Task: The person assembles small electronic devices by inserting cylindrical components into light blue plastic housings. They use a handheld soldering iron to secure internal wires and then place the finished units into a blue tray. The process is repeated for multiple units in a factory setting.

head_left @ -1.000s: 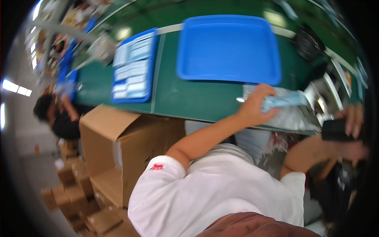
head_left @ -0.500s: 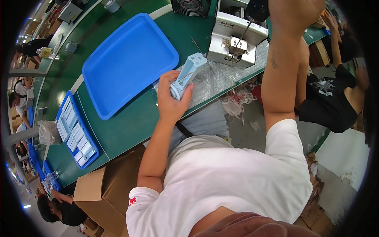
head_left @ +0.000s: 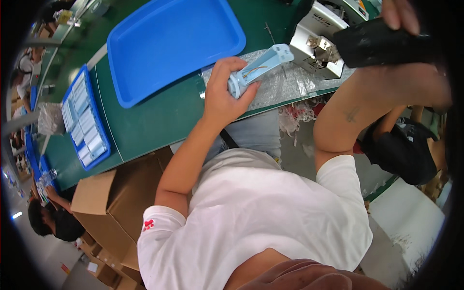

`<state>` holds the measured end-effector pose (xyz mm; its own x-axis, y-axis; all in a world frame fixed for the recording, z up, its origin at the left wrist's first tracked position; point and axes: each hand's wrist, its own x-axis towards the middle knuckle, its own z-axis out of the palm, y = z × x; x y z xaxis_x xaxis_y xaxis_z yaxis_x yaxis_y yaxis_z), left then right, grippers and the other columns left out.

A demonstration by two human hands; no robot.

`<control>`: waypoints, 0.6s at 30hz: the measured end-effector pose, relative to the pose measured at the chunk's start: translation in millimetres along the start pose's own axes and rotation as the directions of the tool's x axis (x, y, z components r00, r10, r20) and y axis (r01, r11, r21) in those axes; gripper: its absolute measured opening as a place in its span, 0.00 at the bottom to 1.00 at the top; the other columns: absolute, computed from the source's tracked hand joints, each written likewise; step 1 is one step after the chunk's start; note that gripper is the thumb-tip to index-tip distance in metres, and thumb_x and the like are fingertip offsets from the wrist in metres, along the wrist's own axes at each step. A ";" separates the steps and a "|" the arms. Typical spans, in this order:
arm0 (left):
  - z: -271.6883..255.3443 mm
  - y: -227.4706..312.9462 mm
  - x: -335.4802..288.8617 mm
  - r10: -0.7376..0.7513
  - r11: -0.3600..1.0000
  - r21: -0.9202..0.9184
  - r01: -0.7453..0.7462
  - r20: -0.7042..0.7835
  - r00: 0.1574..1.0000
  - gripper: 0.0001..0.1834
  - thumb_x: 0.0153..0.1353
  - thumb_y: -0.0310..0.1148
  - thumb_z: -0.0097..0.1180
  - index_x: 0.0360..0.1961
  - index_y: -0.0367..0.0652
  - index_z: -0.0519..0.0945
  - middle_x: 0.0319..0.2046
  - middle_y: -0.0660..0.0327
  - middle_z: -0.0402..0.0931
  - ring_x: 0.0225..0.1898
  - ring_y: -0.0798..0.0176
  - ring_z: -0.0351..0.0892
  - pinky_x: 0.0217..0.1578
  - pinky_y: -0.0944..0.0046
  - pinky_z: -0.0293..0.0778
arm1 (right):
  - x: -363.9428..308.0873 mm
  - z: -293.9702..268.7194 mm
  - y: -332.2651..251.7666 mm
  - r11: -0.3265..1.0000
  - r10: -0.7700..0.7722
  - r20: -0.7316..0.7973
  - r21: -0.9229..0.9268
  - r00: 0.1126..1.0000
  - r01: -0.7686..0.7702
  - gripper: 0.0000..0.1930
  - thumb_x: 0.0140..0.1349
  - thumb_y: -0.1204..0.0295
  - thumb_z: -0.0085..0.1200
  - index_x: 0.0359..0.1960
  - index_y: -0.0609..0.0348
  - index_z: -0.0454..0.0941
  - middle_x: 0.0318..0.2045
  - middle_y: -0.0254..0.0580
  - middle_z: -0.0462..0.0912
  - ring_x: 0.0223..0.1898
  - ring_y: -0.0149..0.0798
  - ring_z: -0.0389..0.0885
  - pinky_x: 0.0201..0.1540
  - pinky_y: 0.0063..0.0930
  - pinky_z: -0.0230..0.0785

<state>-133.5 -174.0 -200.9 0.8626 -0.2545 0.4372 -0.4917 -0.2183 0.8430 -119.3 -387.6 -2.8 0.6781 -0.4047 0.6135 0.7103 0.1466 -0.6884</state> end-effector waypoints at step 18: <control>-2.1 -6.4 -1.8 0.058 0.997 -0.049 -0.060 -0.048 0.997 0.21 0.51 0.28 0.74 0.44 0.39 0.79 0.45 0.53 0.78 0.45 0.53 0.80 0.45 0.59 0.76 | 30.6 -22.2 31.7 0.996 0.058 0.108 -0.076 0.992 -0.050 0.36 0.61 0.38 0.43 0.45 0.65 0.74 0.34 0.49 0.74 0.29 0.41 0.71 0.30 0.34 0.67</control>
<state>-131.7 -170.2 -206.4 0.8375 -0.2207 0.4999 -0.5363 -0.1565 0.8294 -80.3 -415.3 -14.4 0.7345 -0.2958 0.6107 0.6593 0.0981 -0.7454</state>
